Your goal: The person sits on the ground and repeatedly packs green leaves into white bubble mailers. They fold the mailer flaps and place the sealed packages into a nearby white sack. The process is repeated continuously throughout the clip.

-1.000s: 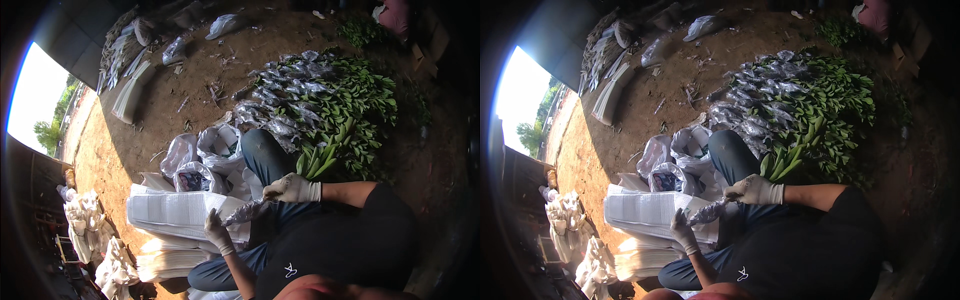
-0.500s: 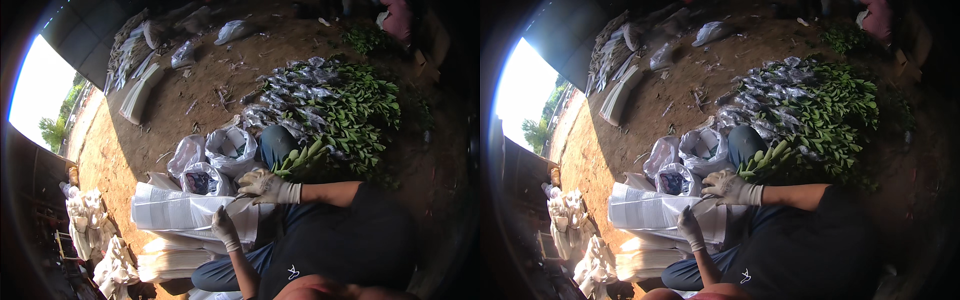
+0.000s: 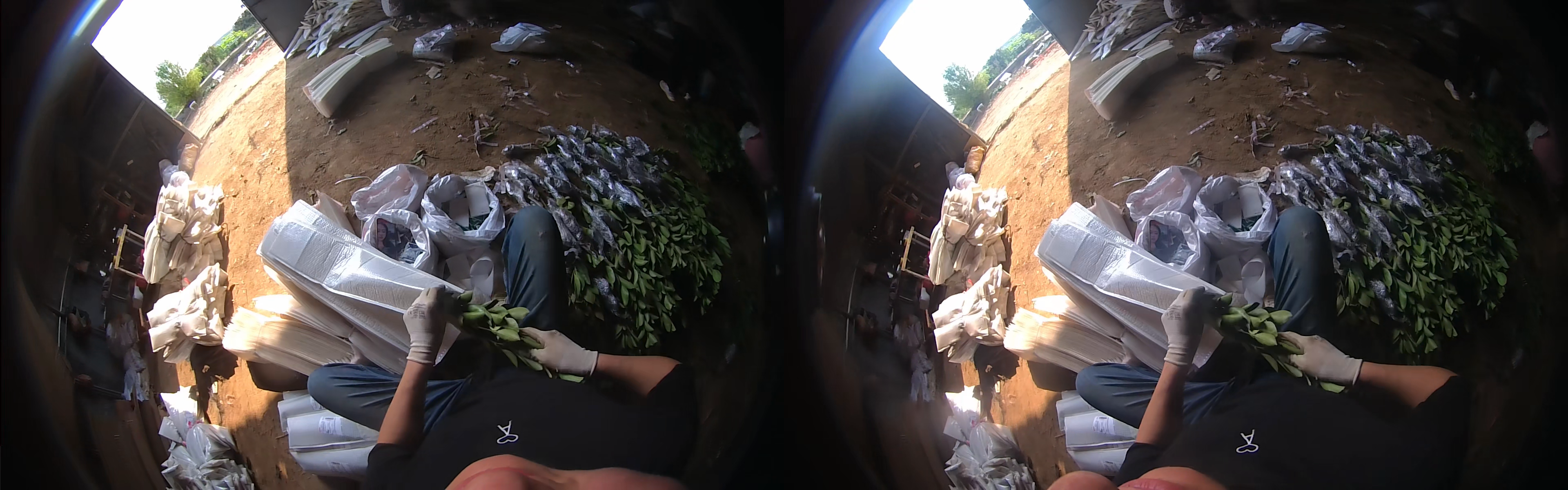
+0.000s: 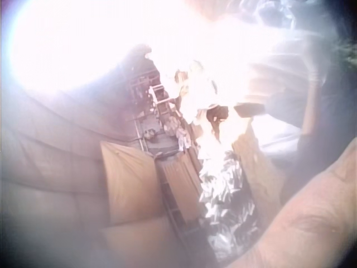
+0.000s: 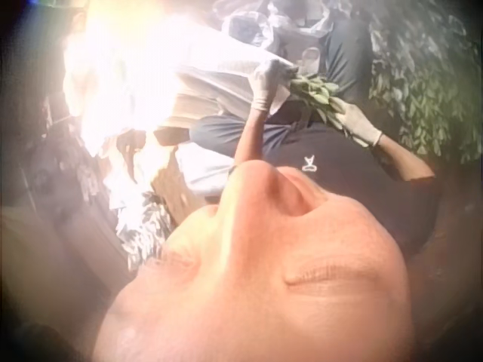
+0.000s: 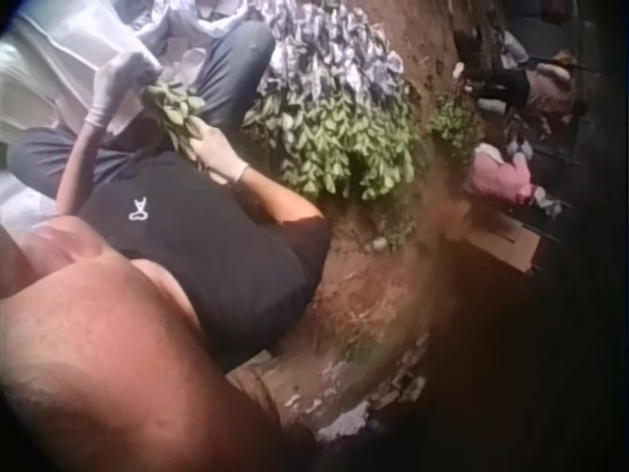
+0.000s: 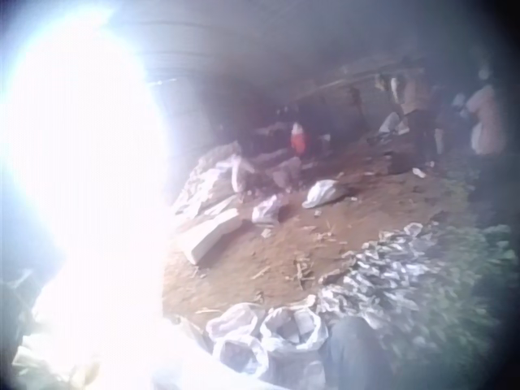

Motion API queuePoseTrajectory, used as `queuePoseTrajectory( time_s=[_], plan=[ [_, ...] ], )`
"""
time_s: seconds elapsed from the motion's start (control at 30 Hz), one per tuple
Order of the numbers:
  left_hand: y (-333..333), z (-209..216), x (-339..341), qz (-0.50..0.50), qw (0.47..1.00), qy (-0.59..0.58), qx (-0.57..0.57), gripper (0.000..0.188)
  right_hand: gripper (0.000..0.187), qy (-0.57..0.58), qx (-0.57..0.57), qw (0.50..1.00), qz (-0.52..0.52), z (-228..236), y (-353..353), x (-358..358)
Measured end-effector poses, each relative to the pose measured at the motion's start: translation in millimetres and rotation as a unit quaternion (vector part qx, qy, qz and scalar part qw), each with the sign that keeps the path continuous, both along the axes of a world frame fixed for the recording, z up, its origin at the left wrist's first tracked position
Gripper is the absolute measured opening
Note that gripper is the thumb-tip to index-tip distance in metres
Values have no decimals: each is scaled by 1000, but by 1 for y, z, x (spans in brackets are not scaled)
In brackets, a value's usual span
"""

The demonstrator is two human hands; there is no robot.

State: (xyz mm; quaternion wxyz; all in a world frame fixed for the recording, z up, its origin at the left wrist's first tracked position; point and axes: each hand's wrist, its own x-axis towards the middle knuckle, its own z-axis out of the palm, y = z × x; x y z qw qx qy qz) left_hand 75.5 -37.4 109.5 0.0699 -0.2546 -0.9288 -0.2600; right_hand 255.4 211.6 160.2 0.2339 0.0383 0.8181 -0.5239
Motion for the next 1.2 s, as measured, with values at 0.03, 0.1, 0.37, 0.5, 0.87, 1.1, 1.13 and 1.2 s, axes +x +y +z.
queuePoseTrajectory(
  time_s=[0.03,0.1,0.37,0.5,0.87,1.1,1.13,1.2],
  plan=[
    [0,6,8,-28,1000,-3,3,15,55,-15,-41,999,-17,-13,-19,-23],
    [-2,15,26,11,1000,-16,4,15,49,11,-300,952,-63,-44,-62,-77],
    [-25,26,77,45,997,5,56,24,35,30,80,976,200,-82,-169,-190],
    [-37,23,75,98,981,26,163,36,41,466,355,668,459,-42,-136,-121],
    [-82,60,59,-199,970,-83,114,70,13,591,95,779,186,6,-77,-119],
    [-71,25,79,13,951,-124,284,25,24,126,-217,947,199,21,-96,-154],
    [-72,23,81,34,938,-148,310,23,24,243,-174,925,234,17,-104,-153],
    [-74,21,86,56,918,-208,333,26,20,396,-138,883,211,8,-119,-144]
  ],
)
